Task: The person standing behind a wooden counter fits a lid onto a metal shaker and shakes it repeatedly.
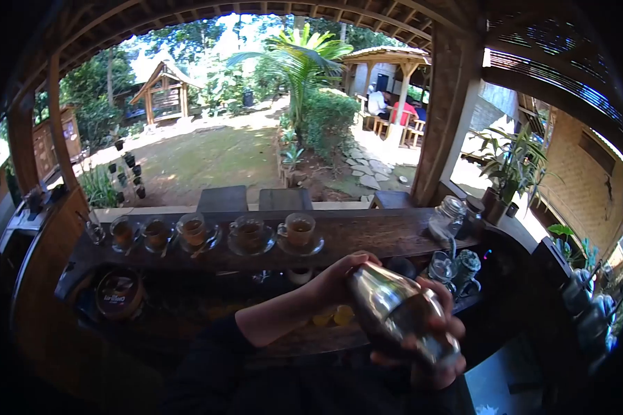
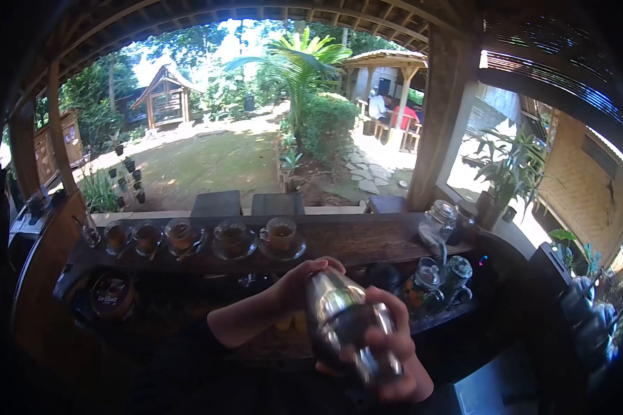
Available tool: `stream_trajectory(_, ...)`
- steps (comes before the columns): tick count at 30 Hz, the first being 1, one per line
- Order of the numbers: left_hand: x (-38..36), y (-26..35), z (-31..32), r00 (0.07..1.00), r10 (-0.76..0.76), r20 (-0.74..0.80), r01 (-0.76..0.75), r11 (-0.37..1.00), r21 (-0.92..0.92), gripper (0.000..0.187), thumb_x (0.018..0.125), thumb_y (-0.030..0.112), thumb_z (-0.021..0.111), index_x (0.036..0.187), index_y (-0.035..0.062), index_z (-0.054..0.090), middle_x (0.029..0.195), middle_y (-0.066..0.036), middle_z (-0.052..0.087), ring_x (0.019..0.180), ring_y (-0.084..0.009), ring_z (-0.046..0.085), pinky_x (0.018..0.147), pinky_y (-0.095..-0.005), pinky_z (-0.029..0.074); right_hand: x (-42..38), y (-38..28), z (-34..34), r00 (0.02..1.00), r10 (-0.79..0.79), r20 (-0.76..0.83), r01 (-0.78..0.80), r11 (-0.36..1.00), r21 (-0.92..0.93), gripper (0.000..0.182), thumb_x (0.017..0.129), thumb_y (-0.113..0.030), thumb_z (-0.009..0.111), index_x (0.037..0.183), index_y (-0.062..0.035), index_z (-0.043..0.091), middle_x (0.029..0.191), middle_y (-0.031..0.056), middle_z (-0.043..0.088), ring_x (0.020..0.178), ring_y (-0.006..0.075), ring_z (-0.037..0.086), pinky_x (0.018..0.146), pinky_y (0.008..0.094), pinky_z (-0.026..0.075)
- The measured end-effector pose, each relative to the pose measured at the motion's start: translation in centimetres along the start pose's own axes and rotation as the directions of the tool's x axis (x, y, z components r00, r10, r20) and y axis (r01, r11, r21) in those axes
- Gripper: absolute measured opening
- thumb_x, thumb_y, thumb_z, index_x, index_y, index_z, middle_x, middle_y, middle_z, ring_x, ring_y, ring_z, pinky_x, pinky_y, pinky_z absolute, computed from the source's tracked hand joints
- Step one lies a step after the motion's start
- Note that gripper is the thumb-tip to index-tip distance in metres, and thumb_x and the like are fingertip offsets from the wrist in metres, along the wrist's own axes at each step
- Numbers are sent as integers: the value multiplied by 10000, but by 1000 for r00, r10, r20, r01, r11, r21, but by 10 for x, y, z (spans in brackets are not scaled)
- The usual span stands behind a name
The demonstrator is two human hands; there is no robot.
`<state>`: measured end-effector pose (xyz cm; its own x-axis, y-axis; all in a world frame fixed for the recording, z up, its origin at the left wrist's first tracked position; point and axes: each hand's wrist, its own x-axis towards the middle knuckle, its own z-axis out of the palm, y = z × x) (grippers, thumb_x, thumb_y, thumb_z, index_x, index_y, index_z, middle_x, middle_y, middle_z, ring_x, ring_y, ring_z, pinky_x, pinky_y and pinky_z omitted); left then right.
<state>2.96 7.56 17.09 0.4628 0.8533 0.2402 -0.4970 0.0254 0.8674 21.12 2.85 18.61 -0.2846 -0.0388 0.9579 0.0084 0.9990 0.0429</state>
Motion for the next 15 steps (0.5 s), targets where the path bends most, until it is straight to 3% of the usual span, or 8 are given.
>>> stream_trajectory(2, 21, 22, 41, 969, 41, 243, -30, 998, -50, 430, 876, 394, 511, 1125, 46, 471, 989, -137, 549, 987, -223, 555, 833, -345, 463, -4, -25, -24, 988, -30, -151, 50, 990, 132, 948, 510, -300, 875, 1268, -423, 318, 1326, 81, 253, 1237, 387, 316, 971, 520, 395)
stream_trajectory(4, 48, 8, 74, 974, 22, 225, 32, 972, -234, 446, 864, 416, 521, 1102, 42, 477, 976, -134, 549, 965, -216, 559, 827, -342, 462, 2, -9, -48, 977, -137, -162, 162, 975, 150, 983, 518, -395, 856, 1299, -411, 259, 1339, 114, 231, 1251, 366, 313, 983, 533, 381)
stream_trajectory(5, 62, 2, 84, 990, -57, 127, 96, 942, -322, 461, 860, 427, 518, 1080, 24, 481, 976, -134, 550, 914, -207, 575, 827, -341, 461, 1, 2, -38, 932, -85, -352, 96, 995, 12, 1016, 560, -483, 812, 1338, -326, 177, 1327, 170, 246, 1238, 369, 331, 995, 528, 369)
stream_trajectory(6, 88, -10, 84, 988, -127, 88, 152, 907, -393, 450, 861, 434, 505, 1061, 31, 503, 933, -120, 573, 848, -188, 595, 775, -342, 478, -5, 18, -65, 960, 23, -279, -76, 980, -182, 1006, 625, -509, 759, 1341, -179, 133, 1312, 222, 271, 1218, 374, 359, 1000, 510, 364)
stream_trajectory(7, 120, -23, 67, 968, -230, 99, 250, 895, -369, 435, 865, 434, 494, 1051, 42, 519, 900, -113, 586, 821, -178, 599, 742, -342, 485, 2, 44, -76, 948, -192, -254, 31, 851, -525, 963, 660, -423, 761, 1306, -88, 131, 1307, 239, 292, 1201, 371, 383, 980, 495, 380)
stream_trajectory(10, 138, -29, 77, 927, -357, 119, 376, 880, -289, 410, 873, 435, 470, 1036, 67, 546, 846, -102, 609, 773, -158, 606, 682, -338, 497, 7, 57, -103, 852, 53, -521, -286, 881, -378, 891, 677, -323, 776, 1271, -88, 155, 1304, 242, 293, 1200, 345, 387, 1030, 506, 327)
stream_trajectory(12, 140, -12, 108, 914, -278, 296, 358, 895, -265, 463, 867, 448, 485, 1096, 49, 526, 931, -133, 611, 791, -174, 609, 687, -329, 509, 14, 35, -118, 874, -163, -457, -22, 928, -373, 874, 742, -377, 708, 1350, -140, 126, 1372, 221, 248, 1232, 350, 363, 1067, 502, 263)
stream_trajectory(15, 135, 1, 146, 926, -125, 356, 163, 983, -79, 517, 855, 443, 516, 1153, 23, 478, 1028, -158, 574, 846, -220, 603, 732, -334, 505, 10, 36, -133, 885, -178, -431, -30, 901, -433, 865, 734, -396, 709, 1344, -161, 143, 1369, 220, 252, 1222, 348, 371, 1035, 482, 314)
